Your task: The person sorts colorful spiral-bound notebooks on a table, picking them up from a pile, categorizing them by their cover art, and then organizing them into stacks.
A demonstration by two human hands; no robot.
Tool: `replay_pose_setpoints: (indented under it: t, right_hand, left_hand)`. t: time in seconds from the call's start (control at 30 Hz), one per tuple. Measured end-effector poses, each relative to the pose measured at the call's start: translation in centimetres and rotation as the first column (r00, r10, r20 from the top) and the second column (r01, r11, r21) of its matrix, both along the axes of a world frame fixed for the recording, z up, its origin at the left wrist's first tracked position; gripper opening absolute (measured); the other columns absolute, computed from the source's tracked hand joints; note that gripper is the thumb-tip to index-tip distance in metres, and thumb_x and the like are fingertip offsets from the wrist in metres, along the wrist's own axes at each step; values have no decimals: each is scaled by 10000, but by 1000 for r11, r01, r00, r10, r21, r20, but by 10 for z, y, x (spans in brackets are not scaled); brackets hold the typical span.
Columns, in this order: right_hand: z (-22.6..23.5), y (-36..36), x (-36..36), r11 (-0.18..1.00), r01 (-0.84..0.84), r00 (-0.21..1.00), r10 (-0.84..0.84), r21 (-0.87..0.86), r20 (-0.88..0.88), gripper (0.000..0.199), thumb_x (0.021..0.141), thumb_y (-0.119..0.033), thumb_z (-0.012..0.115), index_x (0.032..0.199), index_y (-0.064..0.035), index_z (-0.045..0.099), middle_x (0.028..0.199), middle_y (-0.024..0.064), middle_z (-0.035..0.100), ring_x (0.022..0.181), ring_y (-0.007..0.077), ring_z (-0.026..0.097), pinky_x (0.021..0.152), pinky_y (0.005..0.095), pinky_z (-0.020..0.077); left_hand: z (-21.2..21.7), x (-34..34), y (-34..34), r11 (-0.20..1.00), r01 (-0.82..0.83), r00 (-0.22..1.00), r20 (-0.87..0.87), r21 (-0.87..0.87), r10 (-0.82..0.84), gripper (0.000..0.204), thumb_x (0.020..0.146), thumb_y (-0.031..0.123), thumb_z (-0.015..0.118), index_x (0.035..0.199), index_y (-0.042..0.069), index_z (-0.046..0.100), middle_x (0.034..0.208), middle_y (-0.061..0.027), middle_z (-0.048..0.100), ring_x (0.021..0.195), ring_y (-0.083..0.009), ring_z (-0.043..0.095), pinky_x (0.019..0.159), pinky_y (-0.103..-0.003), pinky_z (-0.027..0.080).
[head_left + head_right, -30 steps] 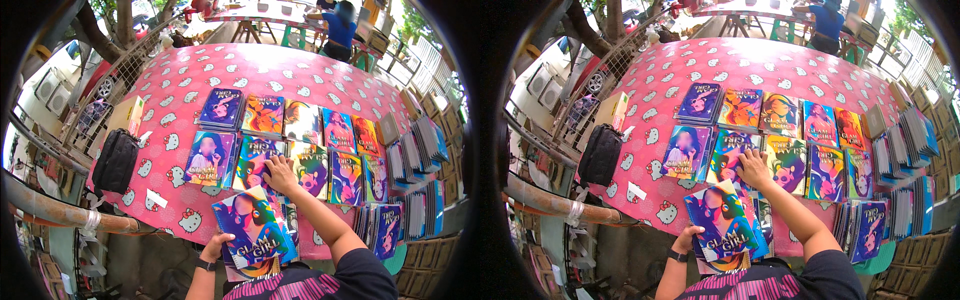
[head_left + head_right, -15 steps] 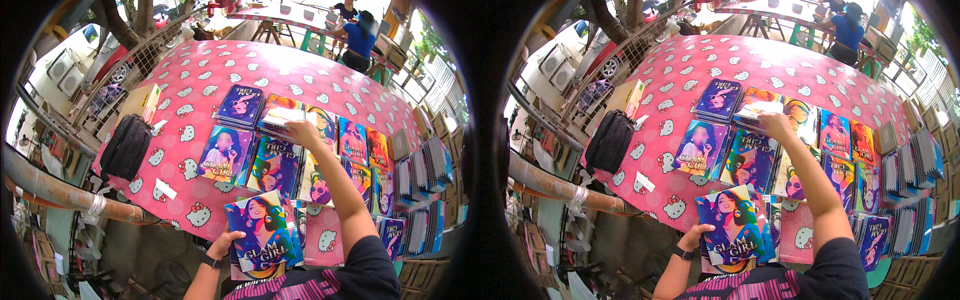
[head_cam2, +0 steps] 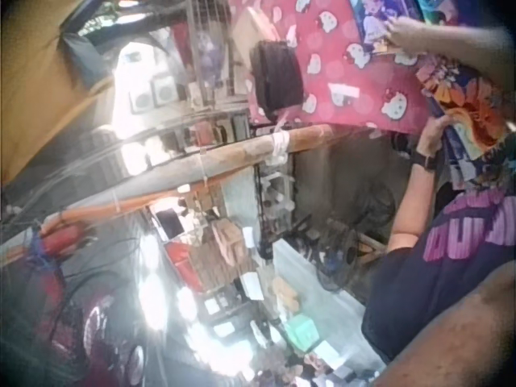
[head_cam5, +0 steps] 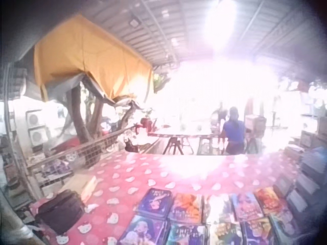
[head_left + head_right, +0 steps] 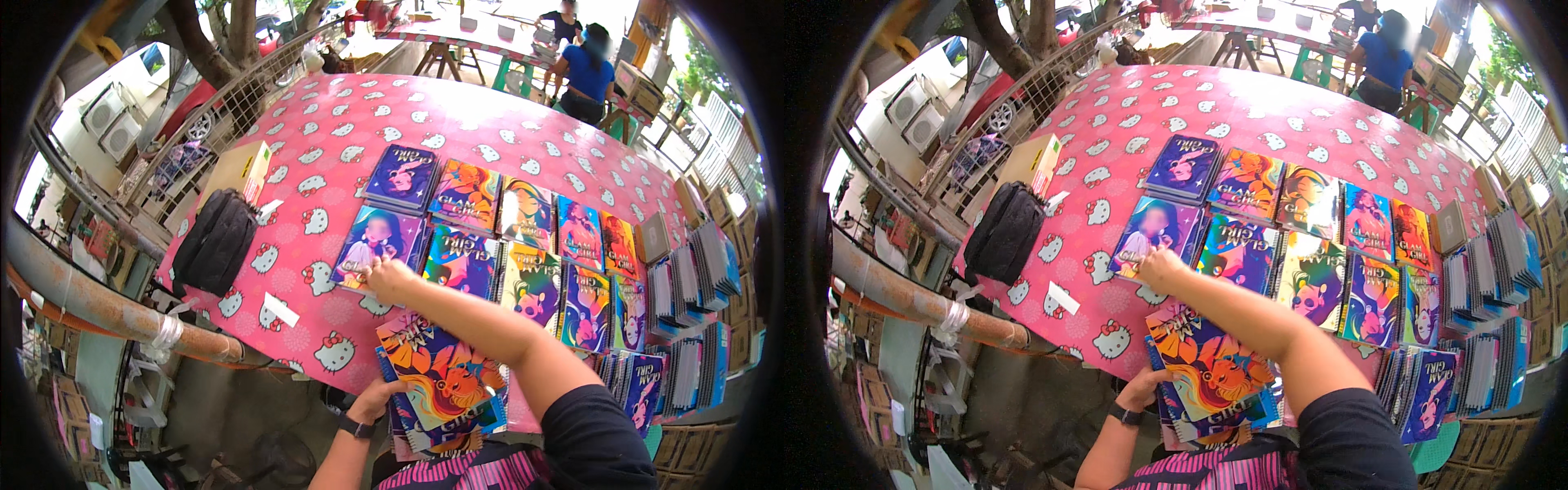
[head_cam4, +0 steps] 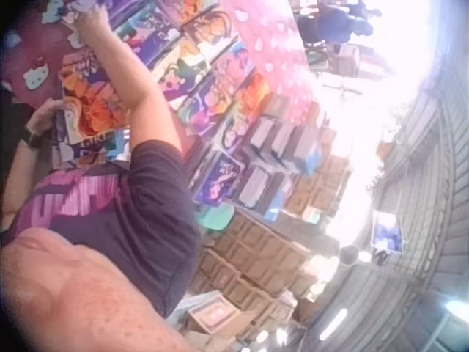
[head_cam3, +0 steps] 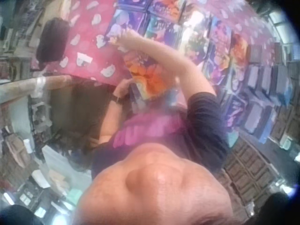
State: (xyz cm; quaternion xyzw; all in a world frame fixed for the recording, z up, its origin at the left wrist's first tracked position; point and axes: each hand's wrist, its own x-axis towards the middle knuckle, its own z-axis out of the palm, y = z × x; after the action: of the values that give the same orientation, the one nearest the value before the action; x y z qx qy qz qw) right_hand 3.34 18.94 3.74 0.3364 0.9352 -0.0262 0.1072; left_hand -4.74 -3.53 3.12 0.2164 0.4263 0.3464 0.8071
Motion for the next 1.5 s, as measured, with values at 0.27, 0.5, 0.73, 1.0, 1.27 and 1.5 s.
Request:
replay_pose_setpoints:
  t: [0.27, 0.5, 0.73, 1.0, 1.27, 1.5]
  right_hand:
    - [140, -18, 114, 909, -20, 917, -150, -417, -369, 253, 848, -252, 579, 1050, -135, 679, 852, 113, 678, 787, 249, 649, 693, 347, 498]
    - [100, 70, 89, 917, 30, 896, -201, -397, -396, 369, 828, -323, 608, 1089, -63, 632, 1016, 142, 657, 969, 306, 615, 874, 342, 466]
    - [-37, 158, 84, 873, 393, 907, -317, 290, -277, 289, 806, -235, 578, 1018, -39, 596, 1090, 71, 623, 1049, 249, 585, 870, 413, 457]
    - [146, 6, 167, 953, 278, 636, -92, 116, -766, 119, 806, -136, 542, 851, -94, 644, 732, 101, 615, 714, 298, 600, 626, 408, 484]
    - [61, -208, 233, 719, 536, 202, -618, -443, -760, 864, 661, -438, 781, 1330, -33, 413, 1346, 204, 420, 1264, 323, 377, 1079, 395, 245]
    - [8, -225, 207, 187, 426, -142, -953, -885, -269, 1214, 622, -706, 658, 1447, -24, 85, 1452, 285, 167, 1346, 381, 224, 1083, 437, 213]
  left_hand:
    - [-14, -11, 5, 997, -51, 957, 290, 60, 32, 630, 844, 440, 527, 1304, 30, 397, 1234, -90, 531, 1101, -195, 539, 940, -366, 440]
    - [-34, -1, -5, 997, -6, 984, 175, -76, 19, 378, 825, 147, 626, 1181, 58, 536, 1085, -32, 616, 945, -143, 600, 819, -307, 490]
    - [-29, -8, -13, 997, 23, 1000, 12, -77, -23, 433, 817, 190, 615, 1196, 10, 508, 1055, -105, 635, 909, -231, 637, 822, -375, 515]
    - [-14, -15, 3, 992, 25, 999, 38, -120, -20, 436, 818, 213, 618, 1188, 8, 514, 1048, -110, 637, 901, -236, 639, 817, -377, 518]
    - [1, -10, 6, 981, 81, 987, 150, -174, -55, 441, 819, 237, 621, 1180, 6, 520, 1040, -114, 640, 892, -240, 641, 812, -379, 521]
    - [-10, -8, 3, 994, 99, 989, 115, -48, -93, 363, 837, 240, 610, 1060, -46, 584, 990, -150, 647, 829, -242, 653, 759, -369, 539]
